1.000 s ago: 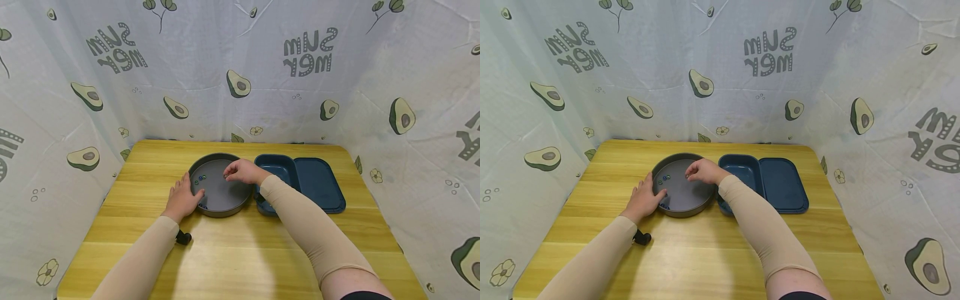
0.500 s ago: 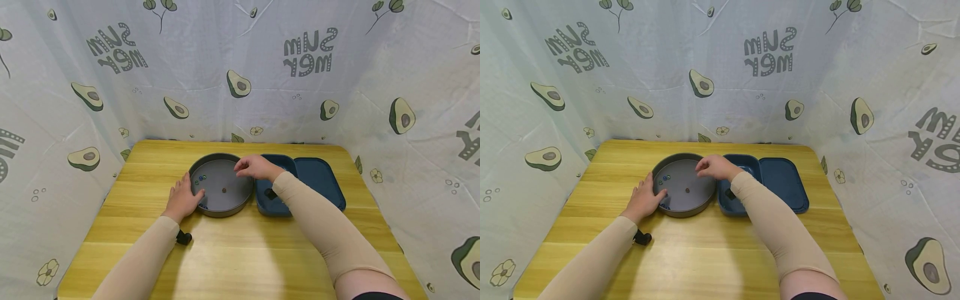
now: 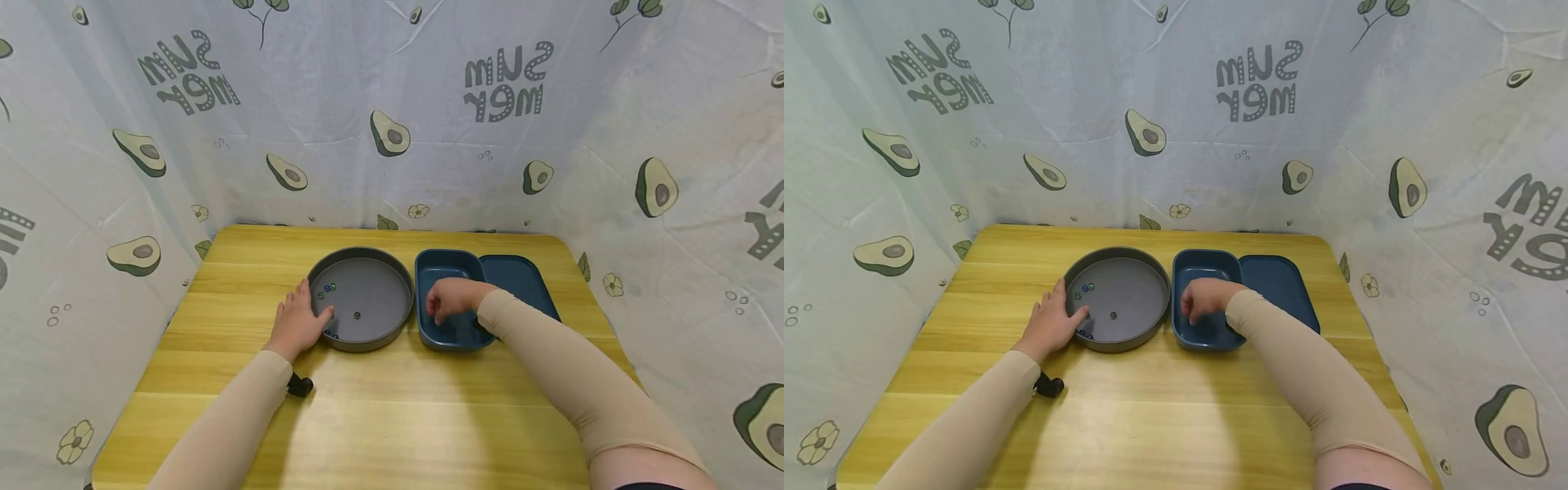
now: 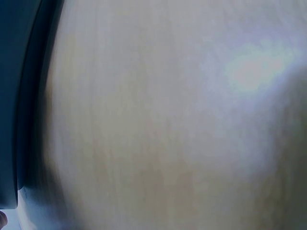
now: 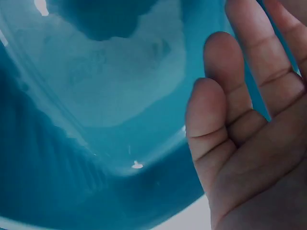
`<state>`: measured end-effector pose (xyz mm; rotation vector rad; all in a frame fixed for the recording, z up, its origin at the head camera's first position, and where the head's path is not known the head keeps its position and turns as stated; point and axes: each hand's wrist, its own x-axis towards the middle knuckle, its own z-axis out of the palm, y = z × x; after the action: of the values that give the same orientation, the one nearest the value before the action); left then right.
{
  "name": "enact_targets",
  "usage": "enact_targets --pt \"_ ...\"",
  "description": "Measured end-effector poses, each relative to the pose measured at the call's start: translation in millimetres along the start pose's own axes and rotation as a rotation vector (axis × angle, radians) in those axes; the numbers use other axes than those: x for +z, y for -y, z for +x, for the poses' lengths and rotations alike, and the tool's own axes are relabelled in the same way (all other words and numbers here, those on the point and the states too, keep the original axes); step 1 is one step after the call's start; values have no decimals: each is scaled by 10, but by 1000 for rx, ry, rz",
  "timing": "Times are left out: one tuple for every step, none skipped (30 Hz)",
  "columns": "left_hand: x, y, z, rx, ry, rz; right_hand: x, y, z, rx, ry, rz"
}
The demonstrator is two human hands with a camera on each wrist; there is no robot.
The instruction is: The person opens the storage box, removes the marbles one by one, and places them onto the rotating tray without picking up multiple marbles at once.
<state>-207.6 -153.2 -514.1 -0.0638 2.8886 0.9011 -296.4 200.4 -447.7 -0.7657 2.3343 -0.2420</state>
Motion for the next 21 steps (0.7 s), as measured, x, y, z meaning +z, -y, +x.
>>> enact_targets --pt "1 2 2 1 1 3 33 4 5 3 13 -15" --pt "4 6 4 0 1 4 68 8 10 5 25 -33" --pt "5 8 6 0 2 2 102 11 16 3 37 -53" --pt "8 11 10 1 3 3 132 16 20 7 48 -66" --pt "9 13 12 2 3 3 160 20 23 12 58 -81" --pt "10 15 15 4 2 2 186 26 24 13 66 -95" --pt "12 16 16 4 2 2 207 31 22 13 74 -113" --pt "13 17 16 4 2 0 226 37 21 14 80 -132" --pt "13 17 18 5 2 0 241 43 18 16 85 -145" --pt "13 16 19 6 2 4 252 50 13 16 89 -159" --pt "12 15 18 6 2 3 263 57 10 13 92 -174" --pt "11 17 18 7 3 5 271 64 7 10 94 -186" --pt "10 16 17 7 4 7 277 73 3 11 96 -195" --pt "9 16 15 8 5 8 283 82 0 9 97 -201" --pt "7 16 13 8 6 9 285 94 -4 10 100 -201" --pt "7 17 11 8 7 10 288 106 -6 11 102 -204" --pt "7 17 8 7 7 9 292 119 -7 13 105 -203" --pt "7 18 6 7 8 10 296 130 -7 14 107 -205" --pt "7 17 4 6 8 10 301 142 -3 12 110 -212" --pt "8 18 3 5 8 11 306 153 3 11 113 -218" --pt "10 19 2 5 7 10 310 162 9 11 115 -225"
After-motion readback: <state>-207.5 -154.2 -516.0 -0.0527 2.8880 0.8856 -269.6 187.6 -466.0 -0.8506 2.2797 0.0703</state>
